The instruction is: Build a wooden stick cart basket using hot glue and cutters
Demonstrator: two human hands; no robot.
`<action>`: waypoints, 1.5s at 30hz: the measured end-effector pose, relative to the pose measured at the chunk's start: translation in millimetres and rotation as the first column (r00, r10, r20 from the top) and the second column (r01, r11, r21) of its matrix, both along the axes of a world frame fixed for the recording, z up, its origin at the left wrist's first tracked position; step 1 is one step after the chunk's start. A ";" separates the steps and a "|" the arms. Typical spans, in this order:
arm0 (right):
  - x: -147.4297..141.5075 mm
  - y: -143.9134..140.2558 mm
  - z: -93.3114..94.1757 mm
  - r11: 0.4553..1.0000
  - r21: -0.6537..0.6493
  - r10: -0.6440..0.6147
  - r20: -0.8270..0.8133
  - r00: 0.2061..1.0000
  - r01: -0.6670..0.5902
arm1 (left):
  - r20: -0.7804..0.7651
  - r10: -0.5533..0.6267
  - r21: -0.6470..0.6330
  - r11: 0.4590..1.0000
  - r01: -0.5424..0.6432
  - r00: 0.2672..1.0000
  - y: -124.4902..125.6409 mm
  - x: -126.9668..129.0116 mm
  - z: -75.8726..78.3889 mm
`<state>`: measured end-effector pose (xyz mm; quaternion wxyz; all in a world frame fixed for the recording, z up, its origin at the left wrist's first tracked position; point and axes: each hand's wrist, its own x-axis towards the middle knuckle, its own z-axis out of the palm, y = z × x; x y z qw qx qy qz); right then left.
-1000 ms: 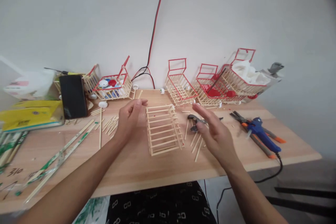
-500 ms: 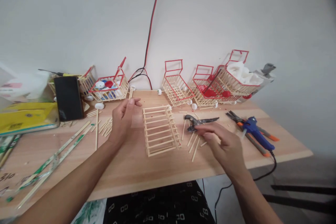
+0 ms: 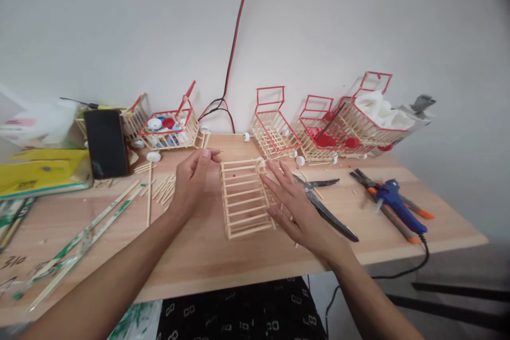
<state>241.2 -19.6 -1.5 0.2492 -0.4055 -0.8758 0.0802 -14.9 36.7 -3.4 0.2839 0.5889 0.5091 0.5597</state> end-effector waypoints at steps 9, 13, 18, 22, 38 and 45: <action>-1.2 2.1 0.3 1.000 -0.012 -0.022 0.039 0.999 0.022 | 0.016 -0.015 -0.023 1.000 0.015 1.000 2.8 1.0 -4.9; -0.9 1.4 0.6 1.000 0.006 -0.009 0.039 0.999 0.009 | 0.002 -0.015 -0.040 0.999 0.015 1.000 2.6 1.1 -4.2; -1.0 -3.3 1.4 1.000 0.010 0.012 0.029 1.000 -0.013 | -0.008 -0.009 -0.051 0.999 0.009 1.000 2.5 0.4 -3.5; -2.0 -4.4 -0.5 1.000 -0.024 0.006 0.054 0.999 -0.004 | 0.004 -0.016 -0.047 0.999 0.016 1.000 2.8 0.5 -3.3; -4.4 -3.2 -4.9 1.000 0.002 -0.010 0.052 0.999 0.009 | -0.064 -0.003 -0.019 1.000 0.002 0.998 0.7 3.0 -2.1; -3.9 -1.3 -6.1 1.000 -0.007 -0.011 0.048 0.999 0.011 | -0.246 -0.055 0.040 0.997 0.067 0.968 -4.6 6.5 -4.9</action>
